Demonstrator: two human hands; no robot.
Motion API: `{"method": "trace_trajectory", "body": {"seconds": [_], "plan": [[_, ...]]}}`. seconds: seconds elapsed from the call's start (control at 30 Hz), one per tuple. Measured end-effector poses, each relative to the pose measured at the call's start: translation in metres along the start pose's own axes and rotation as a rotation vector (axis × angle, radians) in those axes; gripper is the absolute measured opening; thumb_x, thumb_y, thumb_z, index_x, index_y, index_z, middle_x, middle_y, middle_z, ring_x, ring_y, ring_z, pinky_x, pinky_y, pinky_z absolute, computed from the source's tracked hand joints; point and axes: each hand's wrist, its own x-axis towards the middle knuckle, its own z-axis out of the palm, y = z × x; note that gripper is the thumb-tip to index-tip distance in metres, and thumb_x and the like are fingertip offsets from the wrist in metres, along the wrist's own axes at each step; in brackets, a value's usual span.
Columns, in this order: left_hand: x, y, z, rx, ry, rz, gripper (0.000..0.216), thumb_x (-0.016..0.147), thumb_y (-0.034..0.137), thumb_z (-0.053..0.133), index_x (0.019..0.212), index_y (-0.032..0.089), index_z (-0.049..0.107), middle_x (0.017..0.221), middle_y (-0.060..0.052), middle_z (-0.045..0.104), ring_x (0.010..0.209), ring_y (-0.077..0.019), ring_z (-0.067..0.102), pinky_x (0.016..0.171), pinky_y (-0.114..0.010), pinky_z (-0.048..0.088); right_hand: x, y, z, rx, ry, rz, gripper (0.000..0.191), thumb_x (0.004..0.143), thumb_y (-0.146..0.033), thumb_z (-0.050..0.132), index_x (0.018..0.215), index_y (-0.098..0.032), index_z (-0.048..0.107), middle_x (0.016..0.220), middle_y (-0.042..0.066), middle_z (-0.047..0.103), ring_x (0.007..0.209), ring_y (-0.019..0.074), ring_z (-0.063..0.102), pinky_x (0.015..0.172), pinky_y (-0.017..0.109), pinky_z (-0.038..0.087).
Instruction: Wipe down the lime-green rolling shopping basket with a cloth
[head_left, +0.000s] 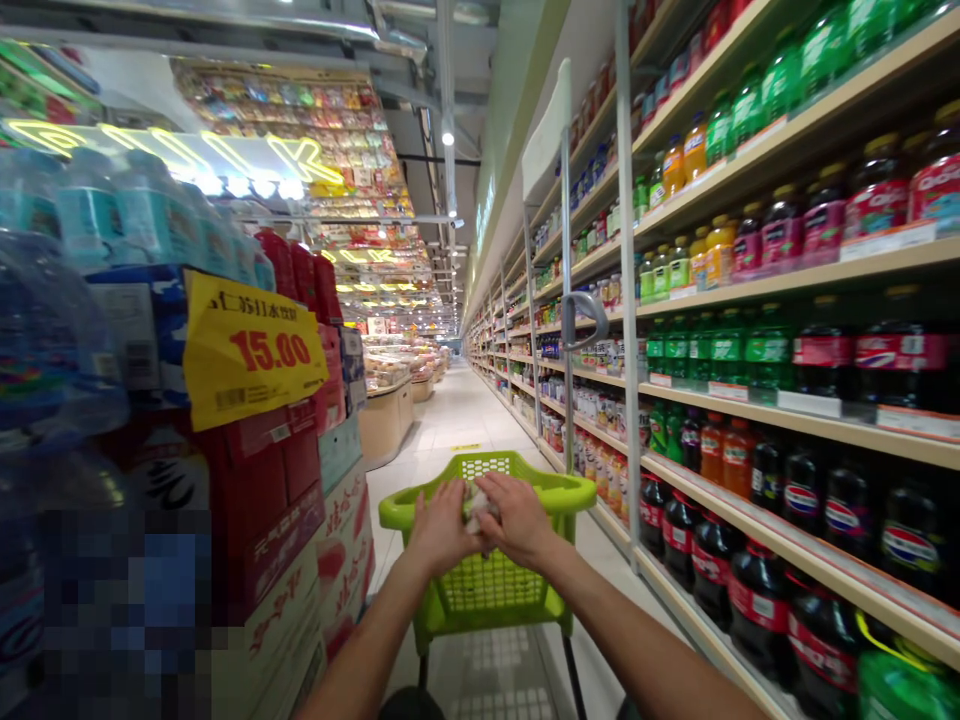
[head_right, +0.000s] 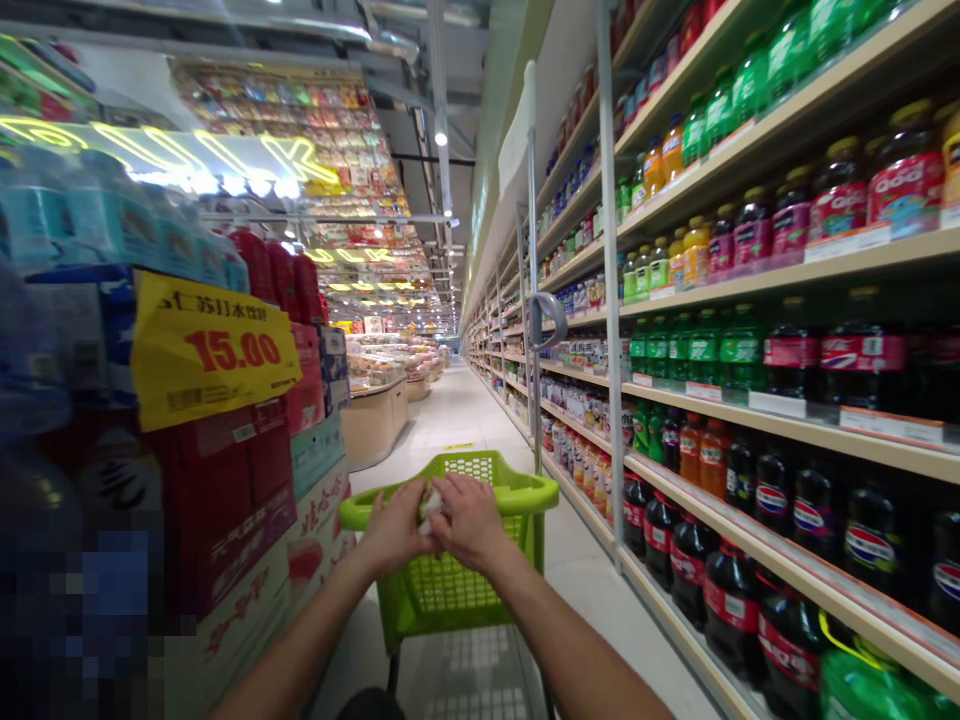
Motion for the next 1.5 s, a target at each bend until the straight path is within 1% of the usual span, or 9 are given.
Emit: {"method": "trace_trajectory", "body": {"seconds": [0.2,0.47,0.57,0.7,0.8,1.0,1.27,1.4,1.5], "plan": [[-0.010,-0.021,0.004,0.016,0.096,0.045,0.072,0.060,0.045,0.064,0.122,0.015,0.042,0.130,-0.015,0.046,0.119,-0.0291,0.041,0.102,-0.049,0.023,0.000,0.002,0.014,-0.076,0.024,-0.068,0.037,0.071,-0.021,0.055,0.108,-0.022,0.057,0.120,0.009,0.052,0.109,0.0241,0.045,0.090,0.042,0.035],[-0.013,-0.011,0.015,-0.077,0.273,0.093,0.046,0.079,0.043,0.048,0.118,0.019,0.047,0.124,-0.010,0.053,0.115,-0.0238,0.046,0.100,-0.047,0.027,-0.038,0.106,-0.030,-0.139,0.222,0.270,0.027,0.077,-0.019,0.039,0.093,-0.017,0.060,0.096,0.009,0.061,0.096,0.0212,0.054,0.086,0.037,0.042],[-0.012,-0.007,0.025,-0.065,0.374,0.078,0.039,0.082,0.038,0.045,0.115,0.019,0.050,0.120,-0.009,0.056,0.111,-0.0230,0.048,0.098,-0.045,0.030,-0.032,0.093,-0.022,-0.180,0.217,0.319,0.031,0.077,-0.016,0.038,0.100,-0.014,0.059,0.097,0.011,0.061,0.094,0.0221,0.054,0.085,0.038,0.042],[-0.011,-0.011,0.030,-0.039,0.416,0.085,0.037,0.082,0.036,0.045,0.114,0.018,0.050,0.118,-0.009,0.057,0.110,-0.0230,0.049,0.097,-0.045,0.030,-0.020,0.045,0.007,-0.133,0.220,0.138,0.042,0.073,-0.011,0.040,0.113,-0.014,0.053,0.112,0.013,0.056,0.105,0.0226,0.049,0.090,0.038,0.039],[-0.011,-0.019,0.027,-0.029,0.409,0.097,0.036,0.082,0.034,0.045,0.114,0.019,0.050,0.118,-0.008,0.058,0.108,-0.0223,0.051,0.096,-0.045,0.031,-0.021,0.042,0.005,-0.110,0.205,0.054,0.040,0.072,-0.012,0.043,0.109,-0.018,0.055,0.113,0.009,0.057,0.105,0.0216,0.049,0.091,0.039,0.038],[-0.013,-0.024,0.025,-0.057,0.424,0.083,0.034,0.083,0.034,0.043,0.113,0.020,0.051,0.116,-0.007,0.059,0.107,-0.0219,0.051,0.097,-0.044,0.030,-0.027,0.092,-0.028,-0.165,0.216,0.445,0.028,0.080,-0.020,0.037,0.094,-0.017,0.060,0.092,0.007,0.063,0.086,0.0192,0.056,0.079,0.033,0.041],[-0.014,-0.020,0.022,-0.068,0.387,0.043,0.035,0.083,0.034,0.043,0.114,0.020,0.051,0.118,-0.007,0.057,0.110,-0.0217,0.049,0.099,-0.044,0.027,-0.027,0.051,-0.007,-0.156,0.086,0.001,0.048,0.069,-0.030,0.059,0.115,-0.018,0.051,0.129,0.014,0.043,0.117,0.0278,0.040,0.093,0.044,0.035],[-0.015,-0.025,0.018,-0.074,0.360,0.051,0.036,0.083,0.034,0.042,0.115,0.020,0.050,0.119,-0.007,0.057,0.110,-0.0215,0.049,0.099,-0.044,0.028,-0.041,0.089,-0.023,-0.074,0.034,-0.088,0.033,0.080,-0.025,0.046,0.111,-0.020,0.054,0.120,0.011,0.052,0.110,0.0214,0.048,0.090,0.039,0.040],[-0.015,-0.024,0.019,-0.079,0.372,0.055,0.036,0.083,0.035,0.042,0.115,0.021,0.050,0.119,-0.006,0.057,0.111,-0.0211,0.048,0.099,-0.043,0.027,-0.048,0.122,-0.032,-0.069,0.173,0.061,0.031,0.085,-0.027,0.035,0.105,-0.018,0.057,0.115,0.011,0.055,0.110,0.0205,0.049,0.091,0.038,0.042]]}}
